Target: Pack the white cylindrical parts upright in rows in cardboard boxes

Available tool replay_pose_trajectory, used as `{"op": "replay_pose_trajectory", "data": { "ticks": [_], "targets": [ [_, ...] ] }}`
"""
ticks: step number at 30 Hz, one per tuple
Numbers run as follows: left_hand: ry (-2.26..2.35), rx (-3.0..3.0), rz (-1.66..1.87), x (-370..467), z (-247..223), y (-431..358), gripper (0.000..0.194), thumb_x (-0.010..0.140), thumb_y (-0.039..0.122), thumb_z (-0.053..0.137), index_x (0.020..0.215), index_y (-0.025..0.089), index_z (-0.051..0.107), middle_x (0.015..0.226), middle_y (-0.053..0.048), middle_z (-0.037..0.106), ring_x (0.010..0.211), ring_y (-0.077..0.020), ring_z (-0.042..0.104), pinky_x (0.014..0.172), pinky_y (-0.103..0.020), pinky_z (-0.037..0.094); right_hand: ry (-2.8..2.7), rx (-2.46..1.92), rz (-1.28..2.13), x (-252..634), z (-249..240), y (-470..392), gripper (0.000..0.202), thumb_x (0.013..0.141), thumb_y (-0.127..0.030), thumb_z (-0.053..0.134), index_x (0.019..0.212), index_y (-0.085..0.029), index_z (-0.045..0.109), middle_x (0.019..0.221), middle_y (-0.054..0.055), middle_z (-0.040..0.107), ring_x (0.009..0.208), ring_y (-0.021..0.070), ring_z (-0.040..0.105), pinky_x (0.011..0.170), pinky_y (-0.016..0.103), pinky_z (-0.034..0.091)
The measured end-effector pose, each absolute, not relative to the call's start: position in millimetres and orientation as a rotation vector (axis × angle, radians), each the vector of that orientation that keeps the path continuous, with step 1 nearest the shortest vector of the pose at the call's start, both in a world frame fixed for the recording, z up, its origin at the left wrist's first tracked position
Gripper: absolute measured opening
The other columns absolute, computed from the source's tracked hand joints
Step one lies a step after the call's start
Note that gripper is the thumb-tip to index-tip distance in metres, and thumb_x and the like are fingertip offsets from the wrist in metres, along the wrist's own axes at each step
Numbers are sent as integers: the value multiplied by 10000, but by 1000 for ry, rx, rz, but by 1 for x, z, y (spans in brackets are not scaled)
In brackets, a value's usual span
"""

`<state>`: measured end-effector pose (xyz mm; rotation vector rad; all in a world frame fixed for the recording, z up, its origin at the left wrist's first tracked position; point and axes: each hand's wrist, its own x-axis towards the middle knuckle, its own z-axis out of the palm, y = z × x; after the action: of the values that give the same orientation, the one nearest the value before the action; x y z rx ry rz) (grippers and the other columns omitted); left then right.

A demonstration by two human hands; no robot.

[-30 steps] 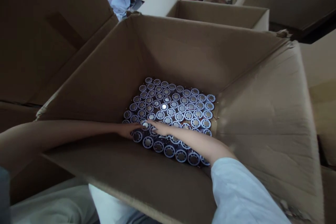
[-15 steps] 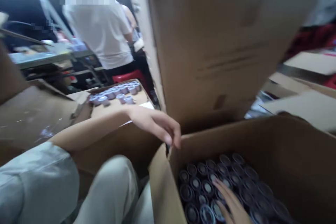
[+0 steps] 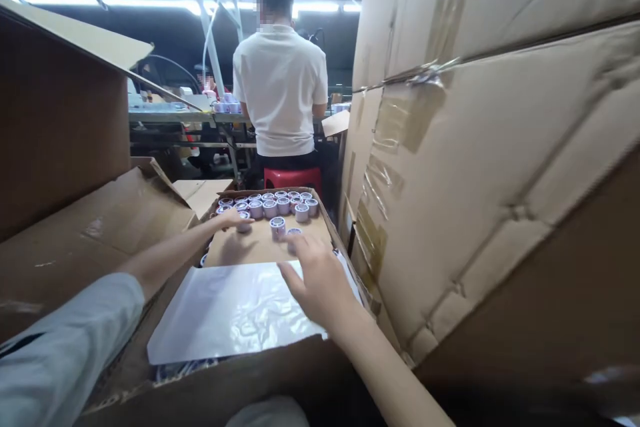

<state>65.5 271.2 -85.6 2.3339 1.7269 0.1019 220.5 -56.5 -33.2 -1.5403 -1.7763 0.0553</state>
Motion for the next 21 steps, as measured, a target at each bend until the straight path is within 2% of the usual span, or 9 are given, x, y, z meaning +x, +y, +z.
{"op": "replay_pose_trajectory", "data": {
  "ticks": [3,6,9,12,14,16,18,19,21],
  "targets": [
    [1854,2326,128,62,-121,291,889,710,553,618,1360,46,285,1211,-241,569,1023,-314,607,763,-331,496,-1817,-1756,147,219,-50,65,395,865,-322,541,1241,-207,506,1265,102,521,1182,289,471,977,434,399],
    [1922,2445,220,52,-141,308,614,764,483,548,1237,110,423,1194,-199,576,1084,-310,571,841,-364,469,-1867,-2003,306,220,-88,156,631,806,-419,628,1358,-213,401,1409,143,384,1256,347,403,1000,471,358],
    [2042,2525,256,38,-149,323,590,729,493,556,1180,121,478,1224,-210,528,1132,-340,517,877,-406,449,-1941,-2160,361,223,-125,206,815,716,-448,720,1407,-255,333,1475,163,273,1286,401,358,985,515,354],
    [2159,2526,332,29,-152,334,776,660,556,595,1259,88,436,1359,-253,375,1193,-386,437,922,-444,416,-1969,-2195,281,228,-148,230,703,724,-331,730,1348,-255,416,1350,160,435,1185,347,483,916,459,423],
    [2163,2497,354,29,-152,340,910,639,567,610,1356,78,336,1448,-264,240,1214,-412,404,931,-461,406,-1984,-2201,120,236,-154,240,604,729,-315,729,1278,-227,493,1263,157,507,1179,338,484,927,461,412],
    [2138,2472,310,32,-150,345,986,634,571,620,1408,80,257,1484,-268,166,1245,-435,361,943,-473,395,-1978,-2235,-92,250,-156,246,611,688,-383,762,1230,-209,541,1328,173,455,1288,388,342,1009,558,299],
    [2111,2445,200,36,-147,350,992,627,585,630,1403,79,275,1456,-279,228,1269,-453,320,952,-485,386,-1913,-2284,-201,267,-157,252,723,628,-470,787,1258,-226,529,1450,172,303,1361,442,139,1027,662,150],
    [2095,2440,145,37,-145,352,974,623,584,635,1386,76,305,1426,-284,280,1269,-461,317,953,-491,383,-1871,-2318,-148,276,-157,254,793,604,-502,791,1296,-251,497,1494,163,214,1367,463,71,1007,697,130],
    [2033,2479,60,37,-143,355,906,622,542,649,1339,67,363,1352,-283,368,1231,-466,366,938,-491,393,-1807,-2375,94,291,-158,256,884,587,-529,788,1358,-297,423,1525,151,104,1363,490,18,958,708,221]
  ]
}}
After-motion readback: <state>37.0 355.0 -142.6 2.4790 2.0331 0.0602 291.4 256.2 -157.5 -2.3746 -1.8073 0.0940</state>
